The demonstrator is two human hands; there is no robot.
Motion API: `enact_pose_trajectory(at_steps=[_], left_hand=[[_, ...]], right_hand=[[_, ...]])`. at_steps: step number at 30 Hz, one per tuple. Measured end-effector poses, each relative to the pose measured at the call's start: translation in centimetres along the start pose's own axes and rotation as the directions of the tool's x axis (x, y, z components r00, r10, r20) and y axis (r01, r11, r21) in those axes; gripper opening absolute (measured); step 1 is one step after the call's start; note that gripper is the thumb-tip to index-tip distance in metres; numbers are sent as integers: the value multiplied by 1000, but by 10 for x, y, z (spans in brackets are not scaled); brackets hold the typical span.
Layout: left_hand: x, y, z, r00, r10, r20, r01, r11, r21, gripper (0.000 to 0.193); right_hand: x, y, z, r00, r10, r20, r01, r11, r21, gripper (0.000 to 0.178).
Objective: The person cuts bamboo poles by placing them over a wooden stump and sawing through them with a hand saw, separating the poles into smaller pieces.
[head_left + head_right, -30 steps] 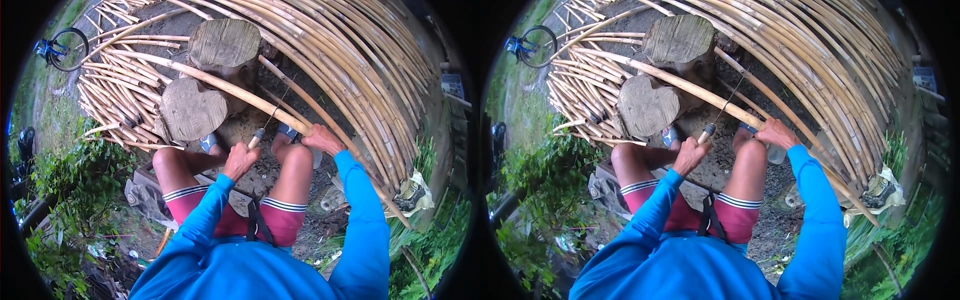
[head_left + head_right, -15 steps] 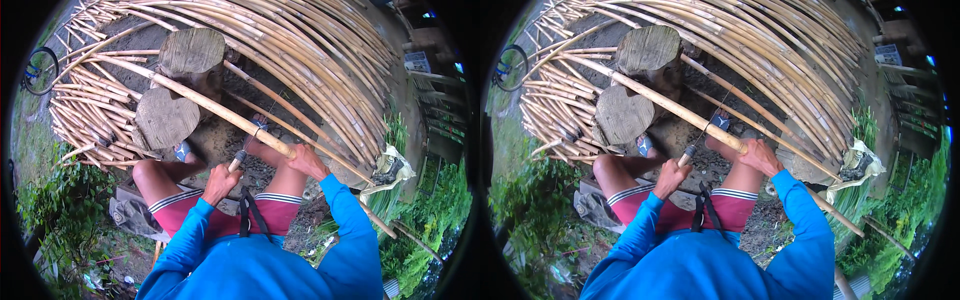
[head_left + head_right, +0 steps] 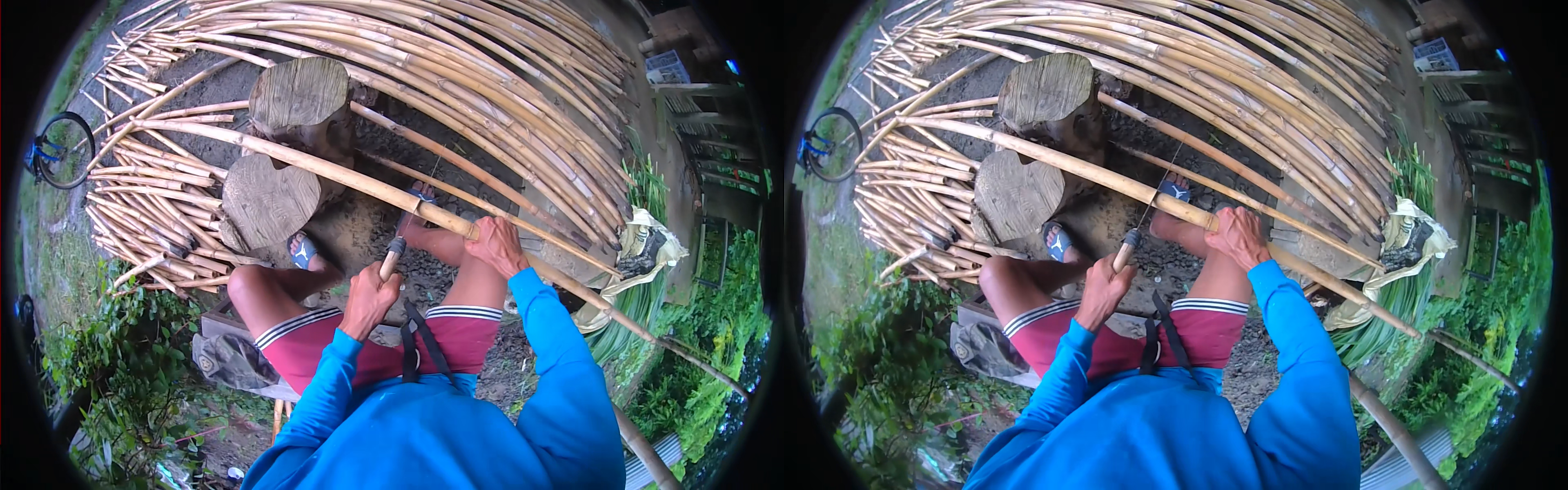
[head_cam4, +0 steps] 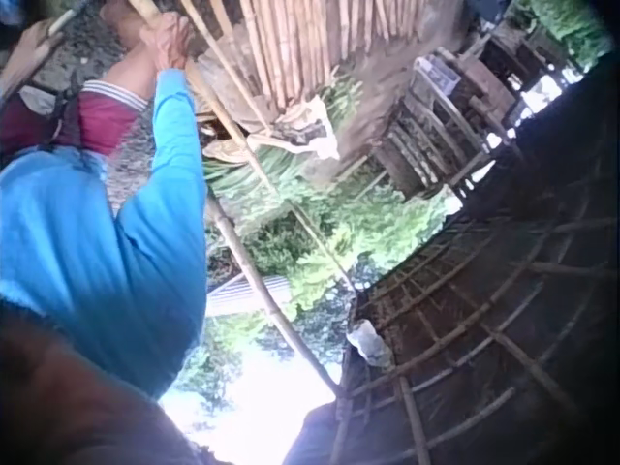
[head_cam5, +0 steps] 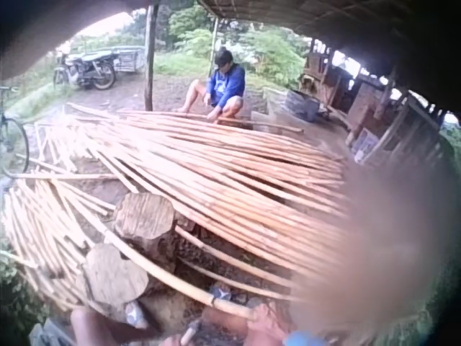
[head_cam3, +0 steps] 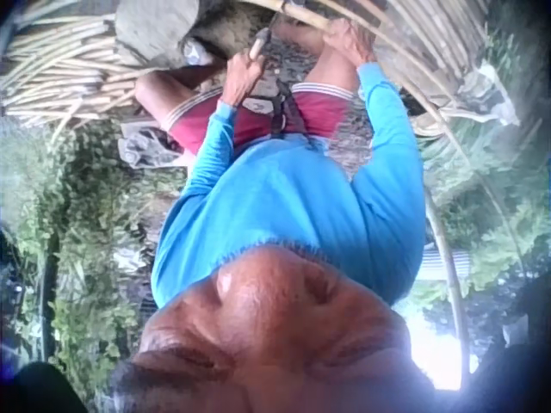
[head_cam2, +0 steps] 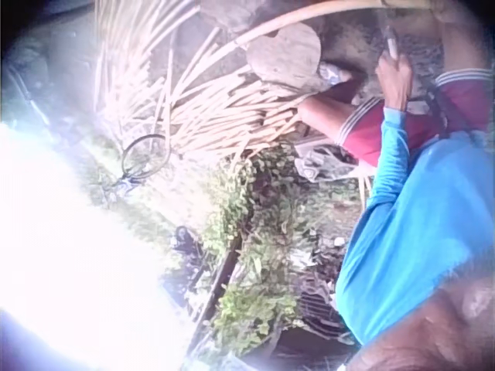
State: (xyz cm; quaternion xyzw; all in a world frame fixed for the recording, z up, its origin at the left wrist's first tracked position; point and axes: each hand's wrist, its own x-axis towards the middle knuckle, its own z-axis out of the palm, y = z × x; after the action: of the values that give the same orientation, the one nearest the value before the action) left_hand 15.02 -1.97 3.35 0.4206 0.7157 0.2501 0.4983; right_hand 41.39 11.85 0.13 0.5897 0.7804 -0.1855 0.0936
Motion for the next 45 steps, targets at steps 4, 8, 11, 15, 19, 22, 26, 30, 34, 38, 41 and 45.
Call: enact_pose_trajectory(at_steps=[4, 8, 11, 15, 19, 22, 26, 30, 34, 38, 41, 45], left_hand=[[24, -23, 18, 996, -70, 53, 72, 997, -24, 36], [42, -21, 28, 991, -94, 98, 101, 993, -65, 37], [49, -22, 40, 988, -110, 110, 122, 987, -107, 38], [56, -33, 54, 996, -59, 60, 73, 964, -255, 31], [83, -24, 59, 995, -52, 82, 76, 940, -332, 28], [100, 8, 63, 987, -67, 147, 121, 908, -401, 26], [98, 25, 76, 942, -249, 226, 331, 798, -504, 26], [96, -11, 79, 956, -263, 130, 292, 817, -498, 27], [65, -9, 62, 969, -247, -30, 238, 955, -176, 46], [20, -25, 33, 937, -347, 38, 349, 932, -101, 45], [27, -53, 34, 963, -268, 7, 268, 960, -83, 30], [53, -67, 32, 981, -192, 6, 188, 963, 195, 53]], right_hand=[[21, 8, -1, 998, -53, -34, 54, 997, 50, 34], [38, 22, -1, 1000, -15, -20, 15, 1000, -6, 43], [52, 33, 1, 998, 17, 66, -18, 1000, 10, 47], [57, 30, -12, 998, 3, 67, -1, 1000, -18, 46], [76, 30, -37, 988, -21, -150, 10, 997, -76, 46], [105, 41, -54, 990, 38, -134, -43, 999, -32, 46], [120, 48, -39, 999, 19, -45, -24, 993, -112, 48], [114, 28, -17, 1000, 11, -22, -13, 996, -86, 50], [109, 32, -14, 1000, 14, 26, -14, 1000, -11, 49], [99, 17, 1, 995, 84, 58, -84, 996, 5, 48], [94, 5, 19, 994, 70, 78, -75, 995, 68, 49], [97, 9, 37, 991, 52, 125, -73, 983, 167, 48]])
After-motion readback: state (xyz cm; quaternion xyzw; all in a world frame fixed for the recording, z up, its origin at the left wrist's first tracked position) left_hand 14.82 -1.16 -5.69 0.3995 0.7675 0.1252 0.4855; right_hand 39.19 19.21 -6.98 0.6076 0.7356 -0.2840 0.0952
